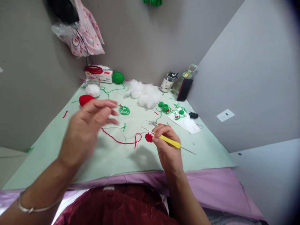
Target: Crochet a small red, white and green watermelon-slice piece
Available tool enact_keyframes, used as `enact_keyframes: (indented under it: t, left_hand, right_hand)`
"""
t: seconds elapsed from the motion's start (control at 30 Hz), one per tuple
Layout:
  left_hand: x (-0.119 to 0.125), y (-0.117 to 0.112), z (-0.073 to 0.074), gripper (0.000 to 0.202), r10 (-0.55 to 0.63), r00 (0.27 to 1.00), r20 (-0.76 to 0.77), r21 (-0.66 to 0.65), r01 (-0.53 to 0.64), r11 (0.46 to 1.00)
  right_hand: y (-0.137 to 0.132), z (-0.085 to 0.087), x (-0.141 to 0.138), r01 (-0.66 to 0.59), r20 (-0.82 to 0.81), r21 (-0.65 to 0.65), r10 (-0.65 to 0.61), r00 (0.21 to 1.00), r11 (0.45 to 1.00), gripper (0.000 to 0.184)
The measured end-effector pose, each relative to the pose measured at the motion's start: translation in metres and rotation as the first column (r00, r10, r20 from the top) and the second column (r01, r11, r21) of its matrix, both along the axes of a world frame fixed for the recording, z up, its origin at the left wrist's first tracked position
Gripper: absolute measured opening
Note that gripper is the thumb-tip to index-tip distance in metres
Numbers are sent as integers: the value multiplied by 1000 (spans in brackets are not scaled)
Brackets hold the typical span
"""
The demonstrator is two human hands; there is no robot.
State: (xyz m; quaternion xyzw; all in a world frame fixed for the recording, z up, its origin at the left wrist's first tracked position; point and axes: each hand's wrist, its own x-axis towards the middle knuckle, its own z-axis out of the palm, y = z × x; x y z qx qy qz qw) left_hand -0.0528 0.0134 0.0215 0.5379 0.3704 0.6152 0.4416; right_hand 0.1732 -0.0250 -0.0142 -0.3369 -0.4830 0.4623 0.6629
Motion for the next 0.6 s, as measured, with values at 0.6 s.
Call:
enact_keyframes:
  t: [0.6]
  left_hand:
    - [50, -22, -30, 25, -187, 942, -279, 117, 226, 967]
  right_hand:
    - [-17, -5, -15, 111, 61, 79, -116, 991, 991, 16]
